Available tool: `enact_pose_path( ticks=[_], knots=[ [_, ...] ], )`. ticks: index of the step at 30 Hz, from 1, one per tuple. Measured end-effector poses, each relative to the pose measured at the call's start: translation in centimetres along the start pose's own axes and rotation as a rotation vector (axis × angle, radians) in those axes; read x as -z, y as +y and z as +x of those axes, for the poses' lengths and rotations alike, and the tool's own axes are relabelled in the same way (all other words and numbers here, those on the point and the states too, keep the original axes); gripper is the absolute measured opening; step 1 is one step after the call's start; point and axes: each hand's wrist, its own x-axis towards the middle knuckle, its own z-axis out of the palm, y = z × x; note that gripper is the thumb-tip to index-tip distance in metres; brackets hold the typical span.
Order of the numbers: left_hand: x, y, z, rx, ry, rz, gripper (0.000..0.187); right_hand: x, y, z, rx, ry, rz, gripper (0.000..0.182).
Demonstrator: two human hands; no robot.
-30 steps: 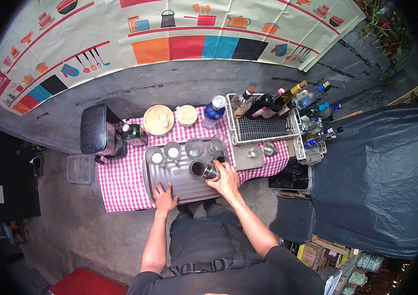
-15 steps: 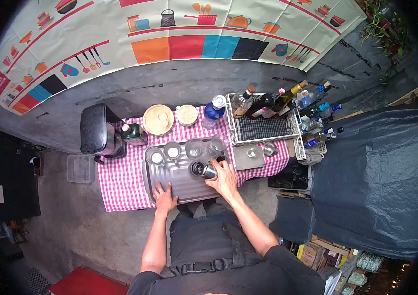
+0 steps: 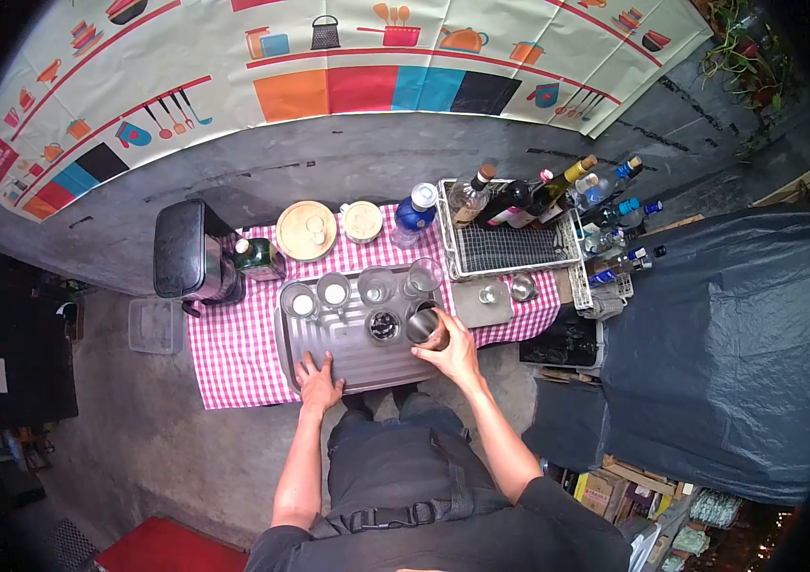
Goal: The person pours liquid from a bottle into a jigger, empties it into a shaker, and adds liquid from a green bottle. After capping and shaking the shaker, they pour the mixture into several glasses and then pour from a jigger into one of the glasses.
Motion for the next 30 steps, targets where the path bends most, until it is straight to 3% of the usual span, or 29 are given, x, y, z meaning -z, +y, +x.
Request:
enact_pose_path(
  ticks=[6, 11, 19, 24, 30],
  knots=[
    [0.4, 0.2, -0.2, 0.006, -0.013, -0.003, 0.084, 2.4, 2.5, -0.6, -0.045, 0.129, -0.176, 0.096],
    [0.5, 0.4, -0.1, 0.014, -0.032, 0.004, 0.084, 2.8, 3.4, 0.0, -0.062, 0.115, -0.290, 0.092],
    [0.1, 0.1, 0.1, 0.025, -0.029, 0.007, 0.085, 2.5, 2.6, 1.0, 0.029, 0.118, -0.418, 0.090],
    [-0.1, 0.1, 0.1, 0.023, -0.016, -0.010, 0.084, 2.6, 1.5, 1.7, 0.063, 0.135, -0.505, 0.078],
    [0.2, 0.3, 0.0, 0.039, -0.036, 0.008, 0.087, 3.2, 0.2, 2.0, 0.099, 0.132, -0.554, 0.080]
  ],
)
